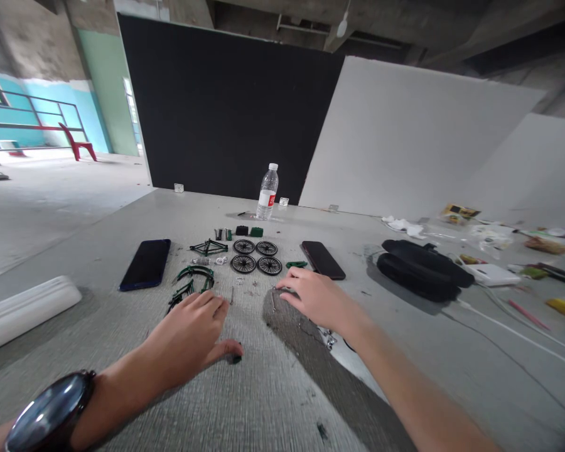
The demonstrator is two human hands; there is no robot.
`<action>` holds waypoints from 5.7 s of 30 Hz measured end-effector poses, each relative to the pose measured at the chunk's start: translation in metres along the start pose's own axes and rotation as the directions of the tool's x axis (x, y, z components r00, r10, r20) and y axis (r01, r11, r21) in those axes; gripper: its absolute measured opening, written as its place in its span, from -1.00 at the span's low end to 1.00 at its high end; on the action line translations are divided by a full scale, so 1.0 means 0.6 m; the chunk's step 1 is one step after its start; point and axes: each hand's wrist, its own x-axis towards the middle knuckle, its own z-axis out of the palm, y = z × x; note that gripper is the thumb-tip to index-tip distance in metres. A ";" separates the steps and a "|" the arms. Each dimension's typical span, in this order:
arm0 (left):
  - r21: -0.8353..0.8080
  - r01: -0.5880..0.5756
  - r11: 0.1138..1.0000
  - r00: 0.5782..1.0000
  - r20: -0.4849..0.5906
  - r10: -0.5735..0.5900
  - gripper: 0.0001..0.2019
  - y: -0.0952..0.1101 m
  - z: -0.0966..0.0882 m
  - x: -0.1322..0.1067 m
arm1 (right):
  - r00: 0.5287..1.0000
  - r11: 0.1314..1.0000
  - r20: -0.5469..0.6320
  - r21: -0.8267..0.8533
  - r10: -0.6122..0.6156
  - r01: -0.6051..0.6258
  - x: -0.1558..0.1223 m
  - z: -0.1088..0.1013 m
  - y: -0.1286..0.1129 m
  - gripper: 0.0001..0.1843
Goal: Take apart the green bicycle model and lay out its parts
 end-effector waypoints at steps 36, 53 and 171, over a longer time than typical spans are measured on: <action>0.062 0.000 0.998 0.996 0.085 -0.006 -0.41 0.003 -0.007 0.003 | 1.000 1.000 0.021 -0.011 -0.008 0.008 0.000 0.001 -0.001 -0.71; 0.060 0.003 0.998 0.996 0.089 -0.008 -0.38 0.002 -0.008 0.004 | 0.999 1.000 0.034 -0.016 0.028 -0.027 0.002 0.013 0.006 -0.61; 0.094 -0.009 0.996 0.998 -0.065 0.015 -0.49 0.006 0.011 0.005 | 0.986 0.996 -0.161 0.083 0.043 -0.030 -0.005 0.021 -0.033 -0.68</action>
